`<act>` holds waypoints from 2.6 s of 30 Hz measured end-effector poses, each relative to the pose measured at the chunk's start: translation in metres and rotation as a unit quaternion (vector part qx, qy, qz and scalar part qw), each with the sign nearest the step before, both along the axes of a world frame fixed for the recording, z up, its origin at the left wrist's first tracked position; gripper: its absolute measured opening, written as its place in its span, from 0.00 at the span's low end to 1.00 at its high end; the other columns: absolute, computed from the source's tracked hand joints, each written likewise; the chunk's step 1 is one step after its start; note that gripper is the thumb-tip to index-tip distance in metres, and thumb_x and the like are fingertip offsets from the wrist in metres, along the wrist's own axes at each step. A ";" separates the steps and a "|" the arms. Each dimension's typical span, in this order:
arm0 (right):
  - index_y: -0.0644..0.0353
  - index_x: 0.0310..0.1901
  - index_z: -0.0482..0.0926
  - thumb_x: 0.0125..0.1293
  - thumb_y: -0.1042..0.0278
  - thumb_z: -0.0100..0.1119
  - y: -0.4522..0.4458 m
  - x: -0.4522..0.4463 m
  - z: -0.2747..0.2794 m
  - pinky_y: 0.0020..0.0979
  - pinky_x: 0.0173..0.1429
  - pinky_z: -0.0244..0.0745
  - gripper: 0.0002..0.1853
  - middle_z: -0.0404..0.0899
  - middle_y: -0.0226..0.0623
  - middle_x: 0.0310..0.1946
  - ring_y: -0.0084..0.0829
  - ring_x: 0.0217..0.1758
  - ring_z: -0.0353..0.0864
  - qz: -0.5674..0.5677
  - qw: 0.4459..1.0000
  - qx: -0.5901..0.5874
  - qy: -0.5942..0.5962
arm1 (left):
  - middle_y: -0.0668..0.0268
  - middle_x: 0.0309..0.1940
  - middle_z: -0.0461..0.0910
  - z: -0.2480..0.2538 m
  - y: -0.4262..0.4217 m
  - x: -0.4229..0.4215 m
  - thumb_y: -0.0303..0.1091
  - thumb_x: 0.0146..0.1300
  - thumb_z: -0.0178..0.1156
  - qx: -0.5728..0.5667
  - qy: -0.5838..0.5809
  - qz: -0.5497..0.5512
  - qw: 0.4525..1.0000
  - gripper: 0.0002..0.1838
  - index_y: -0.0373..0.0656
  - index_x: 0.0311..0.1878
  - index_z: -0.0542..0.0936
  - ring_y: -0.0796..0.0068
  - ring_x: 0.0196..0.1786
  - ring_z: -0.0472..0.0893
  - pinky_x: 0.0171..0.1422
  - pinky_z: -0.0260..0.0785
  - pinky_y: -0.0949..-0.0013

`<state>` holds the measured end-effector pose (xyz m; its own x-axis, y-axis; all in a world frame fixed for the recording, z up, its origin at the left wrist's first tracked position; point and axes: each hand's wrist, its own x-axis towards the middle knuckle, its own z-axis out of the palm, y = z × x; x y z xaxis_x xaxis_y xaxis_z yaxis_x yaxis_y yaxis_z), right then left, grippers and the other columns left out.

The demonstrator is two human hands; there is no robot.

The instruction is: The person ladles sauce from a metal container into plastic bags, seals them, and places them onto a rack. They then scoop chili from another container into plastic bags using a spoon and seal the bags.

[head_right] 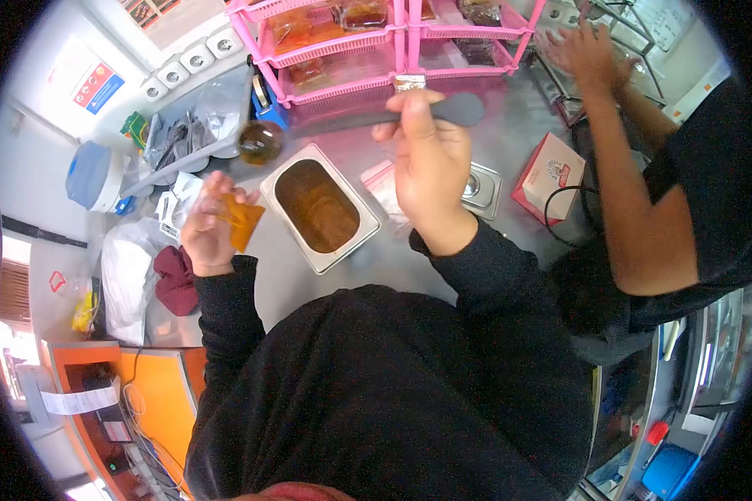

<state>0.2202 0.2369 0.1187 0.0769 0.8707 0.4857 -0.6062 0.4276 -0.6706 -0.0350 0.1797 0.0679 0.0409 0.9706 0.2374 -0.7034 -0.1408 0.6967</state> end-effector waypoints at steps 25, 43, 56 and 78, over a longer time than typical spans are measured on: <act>0.63 0.30 0.79 0.62 0.58 0.51 0.029 -0.004 -0.075 0.21 0.34 0.65 0.15 0.73 0.31 0.21 0.20 0.25 0.72 0.176 0.853 -0.100 -0.481 | 0.63 0.40 0.67 0.000 -0.020 -0.023 0.33 0.31 0.54 0.004 -0.042 -0.042 0.998 0.35 0.38 0.52 0.67 0.61 0.44 0.70 0.61 0.55 0.54; 0.66 0.31 0.75 0.65 0.63 0.48 -0.002 0.023 0.054 0.23 0.33 0.66 0.13 0.73 0.33 0.26 0.22 0.25 0.70 0.028 0.997 0.063 -0.031 | 0.63 0.38 0.70 0.010 -0.013 0.037 0.23 0.38 0.48 -0.020 0.198 0.009 0.980 0.26 0.35 0.48 0.69 0.68 0.42 0.73 0.50 0.63 0.71; 0.64 0.28 0.76 0.60 0.65 0.52 -0.045 0.005 0.098 0.28 0.32 0.65 0.11 0.75 0.34 0.23 0.29 0.27 0.69 -0.013 0.856 0.423 -0.297 | 0.61 0.40 0.71 0.013 -0.013 0.055 0.24 0.32 0.48 -0.003 0.195 -0.011 0.981 0.32 0.31 0.51 0.68 0.66 0.41 0.74 0.52 0.63 0.67; 0.62 0.29 0.76 0.58 0.62 0.55 -0.072 0.011 0.108 0.35 0.35 0.66 0.11 0.73 0.36 0.23 0.35 0.26 0.68 -0.053 0.764 0.553 -0.329 | 0.60 0.38 0.72 0.032 -0.005 0.040 0.25 0.29 0.48 0.025 0.169 -0.051 0.984 0.33 0.31 0.48 0.69 0.64 0.41 0.74 0.52 0.63 0.67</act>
<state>0.2310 0.1647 0.2271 -0.4595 -0.0940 0.8832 -0.2164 0.9763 -0.0087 0.0054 0.1744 0.0995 0.2225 0.9449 0.2401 -0.4455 -0.1205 0.8871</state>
